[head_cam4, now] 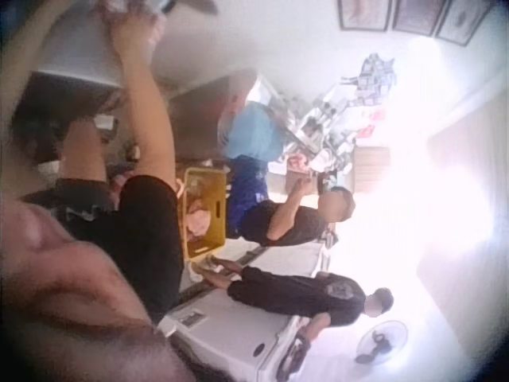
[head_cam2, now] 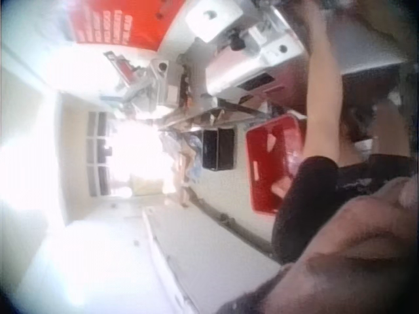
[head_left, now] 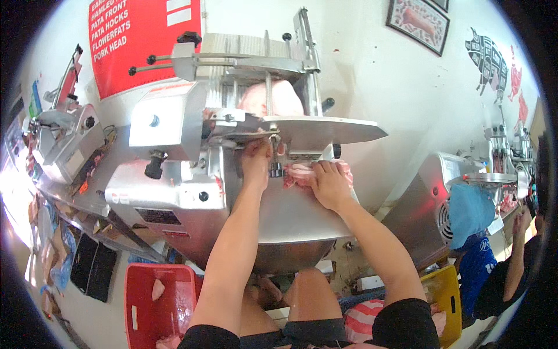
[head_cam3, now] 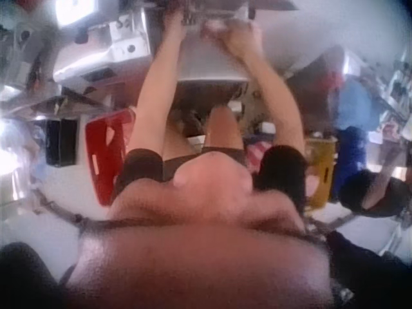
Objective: The person uses a vertical band saw to slice large pieces of raw pork into smaller strips. They pick up meat from a red bin, position it on the saw table, and guide it through the blade, collecting the cut pieces in a yellow bin.
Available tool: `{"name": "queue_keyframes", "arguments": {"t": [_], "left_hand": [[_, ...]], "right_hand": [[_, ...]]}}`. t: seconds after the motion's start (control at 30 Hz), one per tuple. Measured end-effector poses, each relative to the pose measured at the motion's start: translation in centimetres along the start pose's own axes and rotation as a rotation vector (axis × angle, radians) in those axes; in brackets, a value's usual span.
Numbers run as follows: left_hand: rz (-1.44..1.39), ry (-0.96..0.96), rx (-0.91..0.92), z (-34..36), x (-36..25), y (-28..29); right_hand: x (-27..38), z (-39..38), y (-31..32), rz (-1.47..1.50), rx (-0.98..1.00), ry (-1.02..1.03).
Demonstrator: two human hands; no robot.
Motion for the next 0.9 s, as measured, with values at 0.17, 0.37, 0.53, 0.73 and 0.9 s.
{"name": "queue_keyframes", "arguments": {"t": [0.17,0.37,0.53,0.73,0.9], "left_hand": [[0.237,0.053,-0.03,-0.5,0.7,0.6],[0.373,0.185,-0.011,-0.8,2.1,0.9],[0.391,0.22,-0.034,-1.2,1.8,1.6],[0.339,-0.109,-0.036,-0.9,-0.2,0.8],[0.337,0.04,-0.016,0.6,1.7,2.2]], "right_hand": [[1.0,-0.4,0.7,-0.041,0.021,0.011],[0.3,-0.3,0.5,-0.132,0.034,-0.032],[-0.5,-0.6,1.7,-0.067,0.03,-0.054],[-1.1,0.1,2.3,-0.047,0.164,-0.018],[-0.7,-0.6,1.4,0.048,0.142,0.052]]}}
Point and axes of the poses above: each hand's wrist, its own z-axis towards the middle knuckle, its own y-axis out of the back of the hand, x = y × z, the point moved 9 cm from there along z, towards the middle knuckle, and after that the axes turned 4 degrees about y, right-handed, at the moved point
